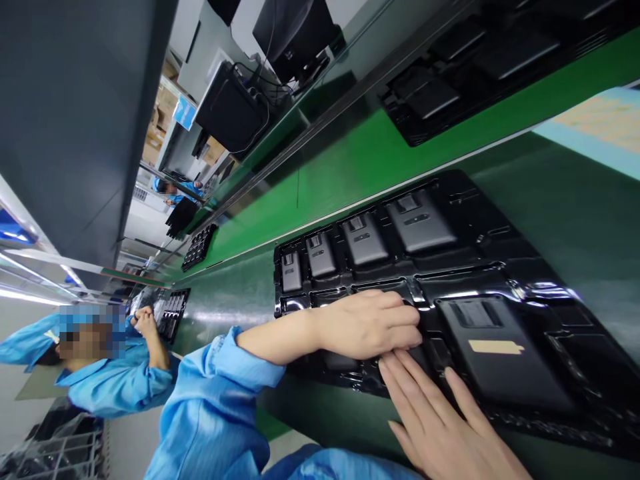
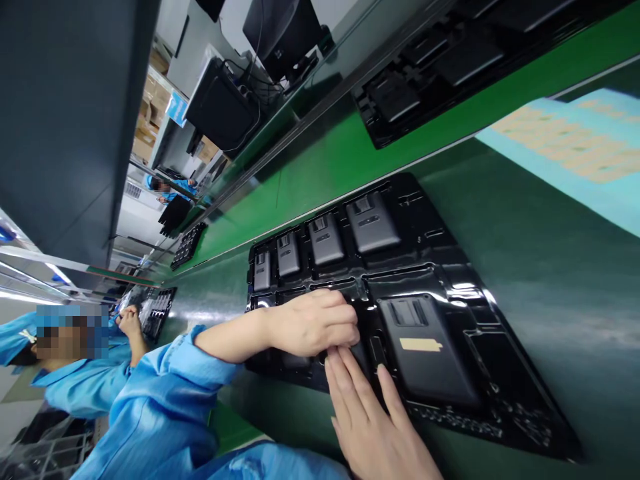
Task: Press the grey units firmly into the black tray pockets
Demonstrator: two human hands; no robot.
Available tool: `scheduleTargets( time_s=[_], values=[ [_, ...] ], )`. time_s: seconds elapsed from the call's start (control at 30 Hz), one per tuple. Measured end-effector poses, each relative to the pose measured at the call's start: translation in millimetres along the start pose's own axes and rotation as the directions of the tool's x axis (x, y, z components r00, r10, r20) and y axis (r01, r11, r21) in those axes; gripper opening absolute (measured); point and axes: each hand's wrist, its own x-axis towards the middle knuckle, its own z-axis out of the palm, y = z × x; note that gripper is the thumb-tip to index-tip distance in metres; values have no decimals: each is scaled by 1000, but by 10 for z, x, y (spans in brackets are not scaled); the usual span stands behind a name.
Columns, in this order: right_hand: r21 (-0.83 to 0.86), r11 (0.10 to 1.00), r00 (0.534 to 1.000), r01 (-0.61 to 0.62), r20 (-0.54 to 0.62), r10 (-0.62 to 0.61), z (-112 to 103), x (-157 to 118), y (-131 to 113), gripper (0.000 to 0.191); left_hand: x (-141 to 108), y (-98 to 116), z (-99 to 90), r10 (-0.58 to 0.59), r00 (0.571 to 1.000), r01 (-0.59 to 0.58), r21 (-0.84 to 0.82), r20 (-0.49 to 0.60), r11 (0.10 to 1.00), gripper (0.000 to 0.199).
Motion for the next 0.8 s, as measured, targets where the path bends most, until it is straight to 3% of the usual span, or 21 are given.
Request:
scheduleTargets(
  time_s=[0.3, 0.4, 0.47, 0.53, 0.63, 0.67, 0.7, 0.73, 0.77, 0.8],
  values=[
    [13, 1000, 1000, 15, -13, -15, -14, -8, 2, 42, -213, 21, 231, -106, 989, 104, -26, -100, 994, 24],
    [8, 1000, 1000, 14, -14, -13, -16, -4, 7, 43, -316, 76, 246, -121, 950, 96, -100, -289, 990, 19],
    [17, 1000, 1000, 5, -13, -4, -10, -6, 14, 44, -358, 174, 230, -182, 876, 61, -271, -446, 961, 14],
    [41, 999, 1000, 2, -22, -1, -1, -11, 20, 44, -369, 321, 220, -305, 800, -32, -545, -517, 838, 13],
    [87, 996, 1000, 11, -23, -9, -6, -9, 12, 43, -392, 540, 277, -547, 693, -227, -862, -469, 452, 19],
    [106, 994, 1000, 12, -5, -12, -16, -5, 4, 44, -434, 578, 316, -662, 613, -255, -901, -431, 351, 23],
    [125, 992, 1000, 7, 12, -8, -30, -1, -4, 46, -512, 591, 361, -806, 458, -233, -926, -375, 298, 28],
    [138, 990, 1000, -4, 25, 1, -43, -1, -10, 48, -637, 578, 408, -928, 215, -168, -948, -303, 271, 32],
    [132, 991, 999, 1, 34, -5, -50, -7, -7, 50, -815, 548, 457, -969, -80, -78, -967, -235, 241, 34],
    [112, 993, 999, 25, 36, -30, -44, -23, 9, 52, -1047, 511, 506, -889, -420, 36, -982, -185, 187, 33]
  ],
)
